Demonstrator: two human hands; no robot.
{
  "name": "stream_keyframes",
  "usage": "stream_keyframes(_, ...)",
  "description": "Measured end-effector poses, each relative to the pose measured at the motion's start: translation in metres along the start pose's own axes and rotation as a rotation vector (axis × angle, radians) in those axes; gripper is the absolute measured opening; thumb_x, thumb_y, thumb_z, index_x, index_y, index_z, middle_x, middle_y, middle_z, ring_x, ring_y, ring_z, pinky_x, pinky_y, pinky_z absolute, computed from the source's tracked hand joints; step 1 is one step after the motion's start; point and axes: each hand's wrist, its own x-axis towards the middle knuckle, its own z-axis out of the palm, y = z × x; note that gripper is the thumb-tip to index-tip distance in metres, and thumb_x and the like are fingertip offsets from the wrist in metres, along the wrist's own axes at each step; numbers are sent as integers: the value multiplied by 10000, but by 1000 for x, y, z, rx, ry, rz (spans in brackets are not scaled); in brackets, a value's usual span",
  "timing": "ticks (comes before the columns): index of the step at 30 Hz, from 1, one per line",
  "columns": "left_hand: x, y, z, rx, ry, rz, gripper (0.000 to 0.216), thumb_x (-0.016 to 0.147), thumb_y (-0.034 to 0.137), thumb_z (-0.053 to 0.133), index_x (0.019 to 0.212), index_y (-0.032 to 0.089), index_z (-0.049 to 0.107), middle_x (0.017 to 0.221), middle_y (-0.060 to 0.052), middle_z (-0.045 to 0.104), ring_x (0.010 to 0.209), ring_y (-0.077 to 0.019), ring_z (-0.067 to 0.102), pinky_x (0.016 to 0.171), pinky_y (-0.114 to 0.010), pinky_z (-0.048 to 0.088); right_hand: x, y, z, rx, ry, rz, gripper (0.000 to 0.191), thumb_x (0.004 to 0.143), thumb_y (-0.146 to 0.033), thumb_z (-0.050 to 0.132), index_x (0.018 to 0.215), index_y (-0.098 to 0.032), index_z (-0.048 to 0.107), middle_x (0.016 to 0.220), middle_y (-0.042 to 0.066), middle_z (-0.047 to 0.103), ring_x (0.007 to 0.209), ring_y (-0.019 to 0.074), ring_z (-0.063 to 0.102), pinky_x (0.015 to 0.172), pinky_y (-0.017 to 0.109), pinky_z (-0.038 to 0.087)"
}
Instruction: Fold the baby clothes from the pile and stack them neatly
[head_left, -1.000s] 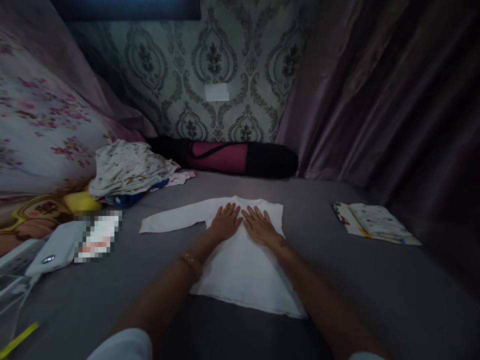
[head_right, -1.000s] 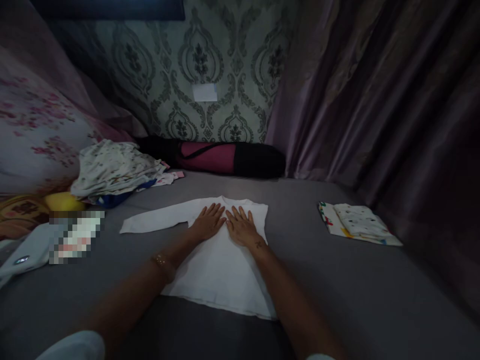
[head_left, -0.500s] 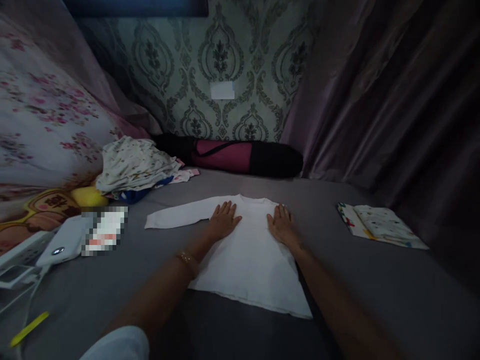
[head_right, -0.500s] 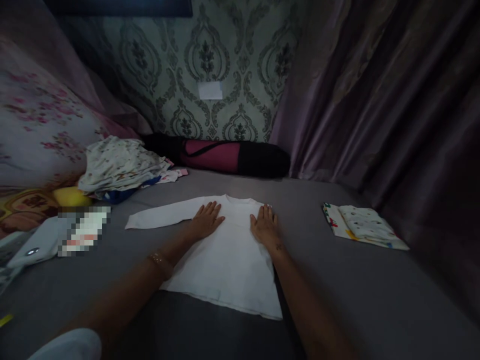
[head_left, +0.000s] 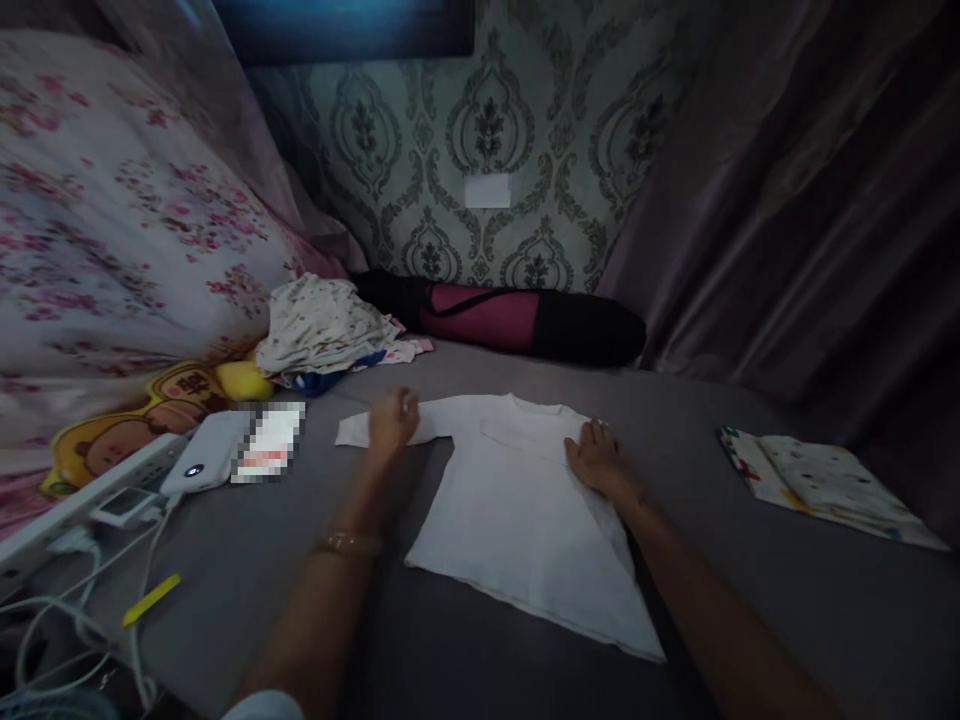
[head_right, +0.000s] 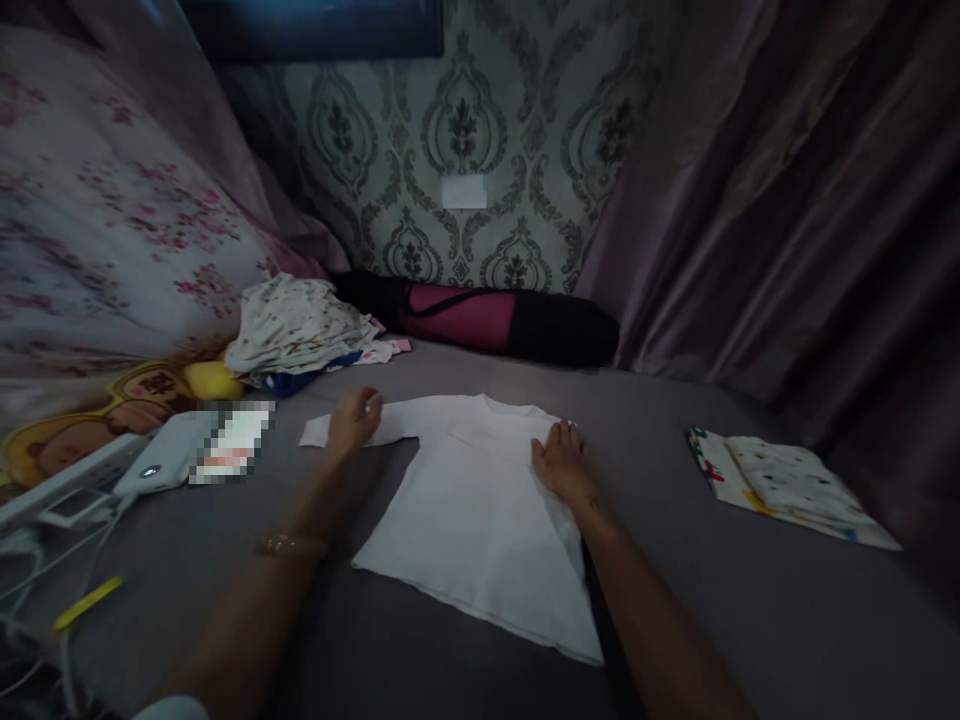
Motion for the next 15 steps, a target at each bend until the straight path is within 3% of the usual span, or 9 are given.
stream_keyframes(4,-10,-42,-24,210,209,-308,402,852,335,456,1122,79,607,1106,-232,597,1090,-365,529,884,-464,411,1,-17,-14,-28,83,-43,601,934,-370,291,1414,-13,359,1521,211,258,1397,311,217,1109,483,146)
stream_keyframes(7,-19,-55,-29,244,236,-473,431,828,351,486,1114,48,598,1166,-273,545,1116,-410,484,859,-486,406,0,-48,-18,1,106,-145,574,951,-335,254,1438,-43,333,1539,172,240,1417,270,185,1131,450,112)
stream_keyframes(12,-24,-63,-24,268,126,-532,498,832,406,470,1111,10,589,1171,-293,537,1117,-400,494,863,-450,407,0,-108,-15,126,-14,-283,579,965,-355,215,1463,-73,302,1558,121,204,1436,230,135,1144,430,89)
stream_keyframes(15,-24,-69,-20,279,125,-530,511,834,434,466,1109,23,594,1169,-287,540,1106,-393,507,864,-440,409,0,-136,-13,166,-40,-339,586,969,-360,191,1472,-74,280,1565,114,178,1443,226,104,1144,437,73)
